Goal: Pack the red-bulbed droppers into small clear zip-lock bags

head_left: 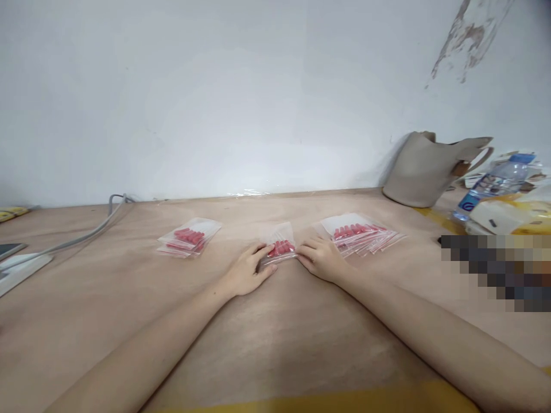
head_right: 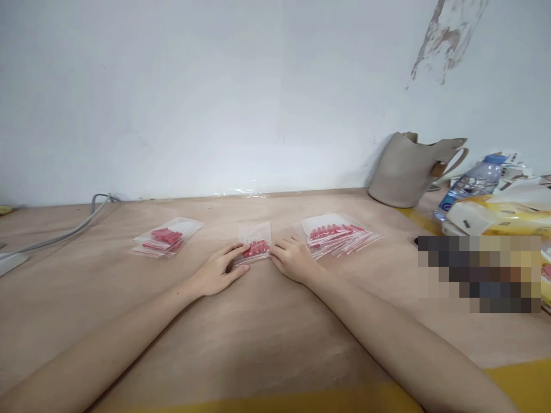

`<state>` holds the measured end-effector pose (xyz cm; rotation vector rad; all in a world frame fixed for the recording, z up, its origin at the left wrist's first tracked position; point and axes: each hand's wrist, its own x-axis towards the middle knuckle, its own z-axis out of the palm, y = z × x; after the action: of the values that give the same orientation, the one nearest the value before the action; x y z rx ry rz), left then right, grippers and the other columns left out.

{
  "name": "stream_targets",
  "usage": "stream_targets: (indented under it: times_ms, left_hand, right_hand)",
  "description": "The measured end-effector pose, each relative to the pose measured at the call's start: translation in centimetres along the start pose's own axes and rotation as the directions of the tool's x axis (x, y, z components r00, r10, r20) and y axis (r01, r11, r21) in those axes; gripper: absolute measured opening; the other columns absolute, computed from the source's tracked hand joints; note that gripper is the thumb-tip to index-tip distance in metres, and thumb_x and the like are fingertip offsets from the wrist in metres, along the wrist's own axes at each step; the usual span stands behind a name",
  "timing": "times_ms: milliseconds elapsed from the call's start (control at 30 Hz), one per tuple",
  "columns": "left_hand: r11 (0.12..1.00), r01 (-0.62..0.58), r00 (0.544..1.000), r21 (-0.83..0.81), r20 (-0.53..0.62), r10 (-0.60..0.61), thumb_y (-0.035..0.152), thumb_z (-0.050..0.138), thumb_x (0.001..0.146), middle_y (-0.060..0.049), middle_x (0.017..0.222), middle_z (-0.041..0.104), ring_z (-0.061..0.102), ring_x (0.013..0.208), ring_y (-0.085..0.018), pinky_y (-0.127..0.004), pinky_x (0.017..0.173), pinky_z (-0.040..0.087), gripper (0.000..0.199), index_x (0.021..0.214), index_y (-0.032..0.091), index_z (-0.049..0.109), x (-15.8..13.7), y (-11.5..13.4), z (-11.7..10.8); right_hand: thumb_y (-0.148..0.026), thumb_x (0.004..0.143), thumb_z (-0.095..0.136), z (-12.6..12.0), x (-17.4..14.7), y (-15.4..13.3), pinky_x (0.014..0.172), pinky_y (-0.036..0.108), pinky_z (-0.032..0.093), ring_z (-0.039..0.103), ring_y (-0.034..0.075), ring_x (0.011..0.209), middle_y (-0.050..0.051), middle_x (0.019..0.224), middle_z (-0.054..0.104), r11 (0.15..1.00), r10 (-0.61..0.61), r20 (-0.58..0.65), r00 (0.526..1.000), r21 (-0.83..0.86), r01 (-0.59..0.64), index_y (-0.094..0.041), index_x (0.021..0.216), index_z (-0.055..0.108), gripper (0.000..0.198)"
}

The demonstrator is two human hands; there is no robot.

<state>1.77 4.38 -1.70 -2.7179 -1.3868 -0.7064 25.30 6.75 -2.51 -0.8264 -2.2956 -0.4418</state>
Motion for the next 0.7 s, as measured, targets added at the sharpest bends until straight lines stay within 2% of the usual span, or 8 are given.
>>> stream_targets:
  times_ms: [100, 167, 267, 367, 700]
  left_hand:
    - [0.999, -0.046, 0.997, 0.014, -0.067, 0.047, 0.039, 0.053, 0.084, -0.015, 0.126, 0.048, 0.047, 0.115, -0.03, -0.045, 0.095, 0.04, 0.049, 0.127, 0.016, 0.048, 0.2, -0.1, 0.1]
    - [0.993, -0.115, 0.987, 0.021, -0.11, 0.117, 0.036, 0.055, 0.082, -0.013, 0.123, 0.049, 0.046, 0.115, -0.028, -0.045, 0.097, 0.038, 0.047, 0.125, 0.018, 0.05, 0.5, 0.0, 0.2]
    - [0.968, -0.248, 0.958, 0.028, -0.141, 0.249, 0.029, 0.054, 0.083, -0.007, 0.112, 0.058, 0.051, 0.108, -0.022, -0.038, 0.095, 0.04, 0.029, 0.111, 0.022, 0.059, 1.4, 0.4, 0.5]
    - [0.942, -0.33, 0.928, 0.05, -0.167, 0.334, 0.021, 0.05, 0.085, -0.005, 0.103, 0.062, 0.056, 0.1, -0.019, -0.034, 0.089, 0.045, 0.019, 0.098, 0.021, 0.063, 2.4, 0.9, 1.2]
    - [0.886, -0.423, 0.865, 0.191, -0.206, 0.458, 0.014, 0.044, 0.085, -0.008, 0.084, 0.066, 0.062, 0.082, -0.021, -0.036, 0.075, 0.05, 0.02, 0.08, 0.015, 0.064, 4.7, 1.4, 2.7]
  right_hand:
    - [-0.019, 0.084, 0.05, 0.0, 0.2, 0.1, 0.069, 0.028, 0.034, 0.054, 0.014, 0.07, 0.003, 0.072, 0.065, 0.996, -0.068, -0.01, 0.998, -0.053, 0.068, -0.018, 0.075, 0.064, 0.016]
    - [-0.017, 0.085, 0.049, 0.1, 0.3, 0.0, 0.07, 0.028, 0.033, 0.053, 0.014, 0.069, 0.003, 0.071, 0.064, 0.993, -0.093, -0.003, 0.996, -0.078, 0.092, -0.018, 0.076, 0.064, 0.018]
    - [-0.015, 0.085, 0.046, 0.0, 0.4, -0.1, 0.07, 0.029, 0.032, 0.051, 0.014, 0.069, 0.004, 0.07, 0.063, 0.988, -0.12, 0.002, 0.993, -0.102, 0.12, -0.017, 0.077, 0.064, 0.019]
    - [-0.014, 0.085, 0.044, -0.2, 0.5, -0.1, 0.071, 0.03, 0.031, 0.051, 0.015, 0.069, 0.004, 0.07, 0.062, 0.983, -0.135, 0.007, 0.991, -0.123, 0.135, -0.016, 0.078, 0.063, 0.02]
    - [-0.019, 0.088, 0.041, -0.3, 0.7, -0.3, 0.071, 0.032, 0.03, 0.05, 0.015, 0.067, 0.005, 0.068, 0.061, 0.978, -0.139, 0.004, 0.99, -0.157, 0.137, -0.016, 0.075, 0.063, 0.026]
